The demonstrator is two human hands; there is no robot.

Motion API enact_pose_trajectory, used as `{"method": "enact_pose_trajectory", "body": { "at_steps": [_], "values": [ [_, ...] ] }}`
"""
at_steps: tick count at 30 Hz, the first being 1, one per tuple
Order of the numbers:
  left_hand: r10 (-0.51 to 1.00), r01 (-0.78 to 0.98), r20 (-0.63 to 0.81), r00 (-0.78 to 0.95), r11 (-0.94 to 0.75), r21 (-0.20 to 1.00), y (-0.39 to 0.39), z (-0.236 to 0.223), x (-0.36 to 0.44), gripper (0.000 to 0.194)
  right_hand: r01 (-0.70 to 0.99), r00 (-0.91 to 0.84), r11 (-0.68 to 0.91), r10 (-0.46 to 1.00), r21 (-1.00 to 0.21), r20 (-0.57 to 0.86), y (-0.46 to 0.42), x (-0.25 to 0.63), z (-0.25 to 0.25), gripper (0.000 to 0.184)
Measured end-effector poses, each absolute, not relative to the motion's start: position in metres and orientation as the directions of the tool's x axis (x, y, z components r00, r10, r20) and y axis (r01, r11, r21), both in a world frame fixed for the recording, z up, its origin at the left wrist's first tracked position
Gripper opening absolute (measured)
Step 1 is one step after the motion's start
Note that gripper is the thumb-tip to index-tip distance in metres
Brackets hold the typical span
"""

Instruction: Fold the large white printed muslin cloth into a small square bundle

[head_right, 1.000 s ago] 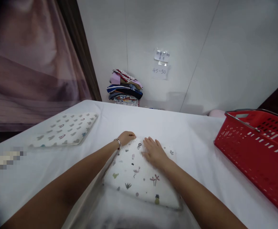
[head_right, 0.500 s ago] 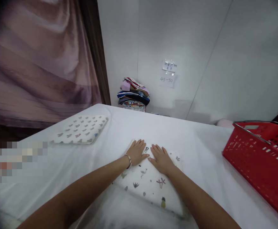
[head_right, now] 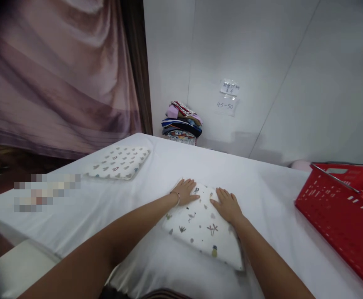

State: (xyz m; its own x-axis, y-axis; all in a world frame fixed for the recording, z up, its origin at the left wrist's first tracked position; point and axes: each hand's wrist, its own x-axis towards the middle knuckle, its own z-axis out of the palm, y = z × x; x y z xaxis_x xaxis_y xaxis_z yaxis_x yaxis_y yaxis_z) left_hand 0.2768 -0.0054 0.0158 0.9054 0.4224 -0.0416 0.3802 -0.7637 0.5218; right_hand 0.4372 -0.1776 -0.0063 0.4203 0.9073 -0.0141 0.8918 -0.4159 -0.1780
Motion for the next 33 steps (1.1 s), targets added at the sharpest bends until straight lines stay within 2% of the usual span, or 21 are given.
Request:
{"method": "enact_pose_trajectory", "body": {
  "at_steps": [2,4,7,9,11,15,19,22,26,33],
  "values": [
    [0.486,0.377,-0.021,0.874,-0.650,0.659,0.001,0.026,0.272,0.067,0.869,0.439,-0.429,0.898,-0.245,-0.016,-0.181,0.438,-0.001,0.064],
    [0.575,0.398,0.001,0.818,-0.568,0.720,0.011,0.035,0.260,0.060,0.833,0.492,-0.455,0.870,-0.313,0.045,-0.191,0.442,0.001,0.063],
    [0.715,0.468,0.014,0.699,-0.472,0.747,0.023,0.038,0.230,0.055,0.714,0.617,-0.490,0.778,-0.499,0.119,-0.212,0.453,-0.004,0.062],
    [0.783,0.530,-0.017,0.621,-0.404,0.745,0.022,0.032,0.208,0.051,0.587,0.693,-0.491,0.716,-0.644,0.085,-0.226,0.459,-0.009,0.063],
    [0.816,0.581,-0.062,0.574,-0.353,0.733,0.015,0.025,0.192,0.049,0.463,0.762,-0.520,0.647,-0.718,0.023,-0.233,0.464,-0.011,0.064],
    [0.814,0.655,-0.155,0.560,-0.321,0.684,-0.004,0.016,0.184,0.057,0.378,0.813,-0.601,0.580,-0.705,-0.058,-0.226,0.468,-0.007,0.067],
    [0.792,0.754,-0.267,0.548,-0.331,0.567,-0.003,0.022,0.198,0.061,0.491,0.772,-0.633,0.634,-0.599,-0.037,-0.209,0.475,-0.003,0.067],
    [0.768,0.778,-0.335,0.546,-0.317,0.542,0.003,0.028,0.206,0.056,0.545,0.737,-0.630,0.674,-0.553,-0.043,-0.205,0.482,-0.003,0.064],
    [0.776,0.781,-0.341,0.531,-0.293,0.551,0.002,0.032,0.209,0.052,0.503,0.710,-0.614,0.695,-0.608,-0.115,-0.208,0.488,0.001,0.063],
    [0.791,0.712,-0.333,0.514,-0.177,0.680,-0.006,0.032,0.206,0.048,0.301,0.686,-0.585,0.682,-0.753,-0.255,-0.211,0.496,0.007,0.065]
  ]
}}
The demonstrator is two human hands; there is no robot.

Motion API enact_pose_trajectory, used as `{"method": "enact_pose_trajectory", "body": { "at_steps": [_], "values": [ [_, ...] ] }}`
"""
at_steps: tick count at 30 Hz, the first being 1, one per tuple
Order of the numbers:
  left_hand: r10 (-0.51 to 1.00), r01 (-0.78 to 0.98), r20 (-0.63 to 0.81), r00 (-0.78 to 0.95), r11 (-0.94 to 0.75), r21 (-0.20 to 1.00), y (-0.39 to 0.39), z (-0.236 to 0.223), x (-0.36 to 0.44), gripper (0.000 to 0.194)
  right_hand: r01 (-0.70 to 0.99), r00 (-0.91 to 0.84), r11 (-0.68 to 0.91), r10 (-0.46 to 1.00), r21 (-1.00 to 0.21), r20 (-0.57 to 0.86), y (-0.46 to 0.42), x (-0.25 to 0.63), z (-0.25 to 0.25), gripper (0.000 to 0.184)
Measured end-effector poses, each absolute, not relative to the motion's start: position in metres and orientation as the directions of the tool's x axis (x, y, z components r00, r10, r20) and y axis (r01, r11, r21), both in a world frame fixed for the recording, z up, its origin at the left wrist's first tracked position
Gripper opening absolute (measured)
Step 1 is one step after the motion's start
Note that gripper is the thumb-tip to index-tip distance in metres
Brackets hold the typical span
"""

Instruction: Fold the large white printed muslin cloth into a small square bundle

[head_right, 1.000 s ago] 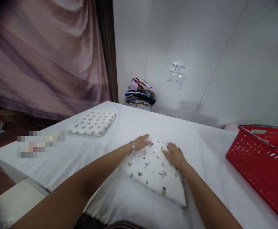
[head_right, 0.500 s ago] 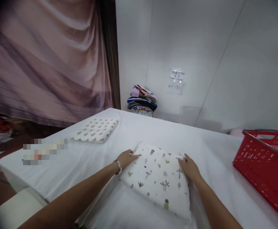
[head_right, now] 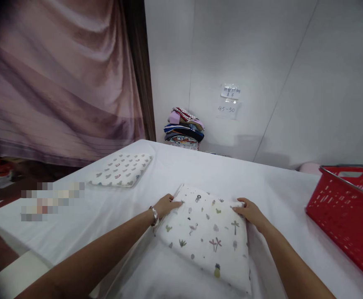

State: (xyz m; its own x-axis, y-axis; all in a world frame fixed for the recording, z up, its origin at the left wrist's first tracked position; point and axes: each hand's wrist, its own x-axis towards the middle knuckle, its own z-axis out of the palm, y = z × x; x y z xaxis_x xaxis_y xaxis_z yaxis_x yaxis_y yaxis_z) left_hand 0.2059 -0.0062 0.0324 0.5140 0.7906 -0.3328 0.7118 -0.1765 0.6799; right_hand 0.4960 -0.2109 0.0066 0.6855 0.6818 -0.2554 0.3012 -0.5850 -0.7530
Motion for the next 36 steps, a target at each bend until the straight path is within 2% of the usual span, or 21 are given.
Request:
{"method": "enact_pose_trajectory", "body": {
  "at_steps": [6,11,14,17,23,25,27,31,34,36],
  "values": [
    [0.779,0.686,-0.372,0.504,-0.100,0.720,0.002,0.032,0.204,0.067,0.117,0.642,-0.558,0.673,-0.821,-0.366,-0.210,0.497,0.013,0.073],
    [0.734,0.661,-0.436,0.520,-0.023,0.750,0.008,0.026,0.207,0.063,0.052,0.599,-0.553,0.683,-0.831,-0.417,-0.210,0.489,0.023,0.076],
    [0.770,0.636,-0.382,0.511,-0.040,0.771,0.004,0.020,0.208,0.058,-0.021,0.559,-0.546,0.688,-0.837,-0.462,-0.210,0.488,0.027,0.080],
    [0.789,0.603,-0.339,0.512,-0.049,0.796,0.001,0.020,0.211,0.055,-0.055,0.528,-0.538,0.700,-0.841,-0.482,-0.210,0.493,0.027,0.076],
    [0.780,0.556,-0.199,0.593,-0.219,0.802,0.057,0.062,0.244,0.063,-0.137,0.569,-0.426,0.705,-0.894,-0.423,-0.200,0.492,0.025,0.065],
    [0.788,0.576,-0.105,0.607,-0.345,0.741,0.091,0.075,0.265,0.067,-0.189,0.574,-0.381,0.705,-0.905,-0.417,-0.193,0.485,0.022,0.061],
    [0.801,0.600,-0.072,0.595,-0.382,0.702,0.119,0.081,0.287,0.067,-0.214,0.563,-0.386,0.702,-0.897,-0.436,-0.186,0.478,0.019,0.060],
    [0.826,0.633,-0.034,0.563,-0.404,0.661,0.135,0.071,0.316,0.062,-0.168,0.585,-0.467,0.662,-0.868,-0.469,-0.178,0.471,0.018,0.064],
    [0.816,0.602,0.028,0.577,-0.449,0.660,0.123,0.052,0.310,0.051,-0.156,0.589,-0.455,0.670,-0.877,-0.452,-0.180,0.475,0.020,0.066],
    [0.826,0.591,0.074,0.559,-0.460,0.663,0.112,0.040,0.290,0.047,-0.184,0.546,-0.435,0.701,-0.882,-0.459,-0.183,0.479,0.020,0.061]
  ]
}}
